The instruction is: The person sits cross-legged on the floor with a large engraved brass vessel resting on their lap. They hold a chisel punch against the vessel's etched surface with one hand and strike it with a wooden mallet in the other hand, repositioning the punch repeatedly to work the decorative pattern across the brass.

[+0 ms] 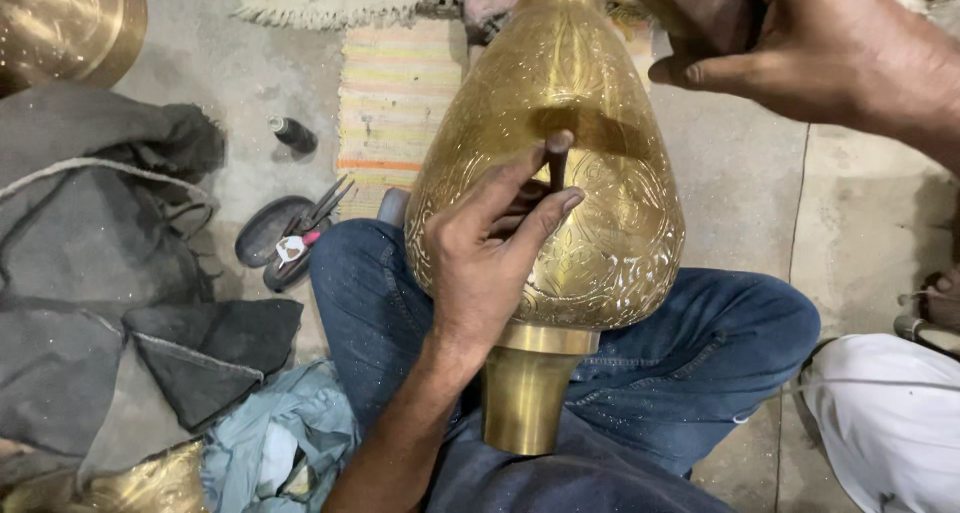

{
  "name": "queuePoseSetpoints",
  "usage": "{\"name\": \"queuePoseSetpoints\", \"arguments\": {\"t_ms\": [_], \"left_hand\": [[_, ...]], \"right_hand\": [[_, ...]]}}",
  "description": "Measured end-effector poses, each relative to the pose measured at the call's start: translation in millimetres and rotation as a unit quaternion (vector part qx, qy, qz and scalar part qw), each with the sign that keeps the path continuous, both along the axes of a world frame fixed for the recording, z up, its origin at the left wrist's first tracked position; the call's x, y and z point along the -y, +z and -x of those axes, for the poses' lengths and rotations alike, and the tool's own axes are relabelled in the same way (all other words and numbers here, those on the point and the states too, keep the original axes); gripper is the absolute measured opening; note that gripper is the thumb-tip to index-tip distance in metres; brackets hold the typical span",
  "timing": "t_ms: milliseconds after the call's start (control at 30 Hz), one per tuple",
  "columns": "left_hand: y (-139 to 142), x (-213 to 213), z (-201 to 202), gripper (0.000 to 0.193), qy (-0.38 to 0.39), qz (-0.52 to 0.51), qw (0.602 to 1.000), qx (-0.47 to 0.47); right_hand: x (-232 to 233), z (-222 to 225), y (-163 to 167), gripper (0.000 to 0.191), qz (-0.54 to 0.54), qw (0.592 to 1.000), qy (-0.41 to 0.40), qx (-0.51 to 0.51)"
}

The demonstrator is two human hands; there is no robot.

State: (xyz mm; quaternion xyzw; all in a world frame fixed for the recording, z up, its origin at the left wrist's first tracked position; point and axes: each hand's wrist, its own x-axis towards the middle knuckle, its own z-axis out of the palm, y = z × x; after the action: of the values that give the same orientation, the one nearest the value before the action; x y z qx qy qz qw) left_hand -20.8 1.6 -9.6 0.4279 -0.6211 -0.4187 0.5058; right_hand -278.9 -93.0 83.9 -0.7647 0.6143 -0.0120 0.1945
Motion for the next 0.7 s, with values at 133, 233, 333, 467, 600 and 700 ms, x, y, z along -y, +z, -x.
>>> {"name": "queuePoseSetpoints", "arguments": {"t_ms": [133, 233, 333, 467, 600, 700], "left_hand": [[-8, 2, 5, 0.033, 0.013, -0.114, 0.993, -0.029], [-9, 6, -4, 0.028, 0.003, -0.139, 0.978, -0.155], [-4, 10, -22, 0.022, 0.037, -0.137, 0.968, -0.209], [4, 13, -33, 0.02, 0.04, -0.137, 0.969, -0.204], [8, 3, -13, 0.02, 0.004, -0.142, 0.981, -0.134], [7, 1, 3, 0.026, 0.028, -0.142, 0.988, -0.051]], "right_hand": [[9, 3, 0, 0.055, 0.045, 0.994, 0.094, 0.037], [13, -2, 5, 0.05, 0.033, 0.993, 0.098, 0.051], [13, -9, 13, 0.052, 0.014, 0.996, 0.08, 0.037], [9, -13, 17, 0.052, -0.057, 0.995, -0.022, -0.079], [10, -14, 11, 0.056, 0.033, 0.991, 0.115, 0.062], [13, -13, 8, 0.056, 0.027, 0.993, 0.096, 0.067]]}}
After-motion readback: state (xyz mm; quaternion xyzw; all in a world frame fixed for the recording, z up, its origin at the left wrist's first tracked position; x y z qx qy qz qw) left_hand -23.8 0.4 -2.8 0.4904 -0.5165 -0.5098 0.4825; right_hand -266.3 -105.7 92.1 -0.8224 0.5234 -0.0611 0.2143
